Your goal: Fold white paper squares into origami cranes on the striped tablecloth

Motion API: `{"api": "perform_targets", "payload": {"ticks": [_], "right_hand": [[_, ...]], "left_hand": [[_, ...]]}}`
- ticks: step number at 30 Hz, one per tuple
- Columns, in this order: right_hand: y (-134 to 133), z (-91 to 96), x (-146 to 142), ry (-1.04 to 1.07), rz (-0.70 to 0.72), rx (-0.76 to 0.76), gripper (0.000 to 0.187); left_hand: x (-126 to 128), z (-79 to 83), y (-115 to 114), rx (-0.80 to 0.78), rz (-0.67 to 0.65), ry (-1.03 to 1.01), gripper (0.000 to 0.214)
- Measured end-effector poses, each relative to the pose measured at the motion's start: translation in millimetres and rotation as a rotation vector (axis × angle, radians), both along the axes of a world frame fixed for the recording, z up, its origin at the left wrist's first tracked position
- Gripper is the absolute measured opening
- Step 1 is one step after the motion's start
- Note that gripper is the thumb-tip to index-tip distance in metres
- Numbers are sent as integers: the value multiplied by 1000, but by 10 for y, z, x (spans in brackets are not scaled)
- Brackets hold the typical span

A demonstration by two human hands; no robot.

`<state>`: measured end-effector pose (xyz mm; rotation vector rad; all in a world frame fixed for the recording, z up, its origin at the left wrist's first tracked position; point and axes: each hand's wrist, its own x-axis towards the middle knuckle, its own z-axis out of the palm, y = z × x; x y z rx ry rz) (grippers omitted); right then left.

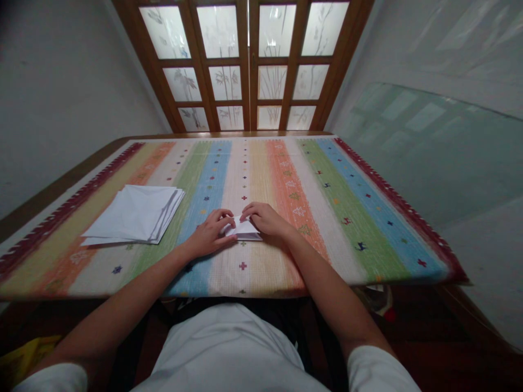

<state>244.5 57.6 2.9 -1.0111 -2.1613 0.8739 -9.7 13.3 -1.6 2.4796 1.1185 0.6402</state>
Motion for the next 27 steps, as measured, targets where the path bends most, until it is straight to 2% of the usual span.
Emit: {"api": "perform_targets", "payload": {"ticks": [5,10,14,20,27], "right_hand": [[-22,23,63,-79,-57,13,13],[-66,-31,63,-138,-16,66,38],[-91,-17,19,-119,1,-6,38],[-136,51,-24,-51,26,-113,40],[-116,19,-47,105,73,-247,58]], "left_hand": [[-5,31,-8,10,-25,15,21],[-2,-3,9,12,-10,28,16],[1,-25,23,-17,-2,12,27],[-13,-16,33,-65,31,-55,33],[-22,-71,64,-84,70,-290,35]]}}
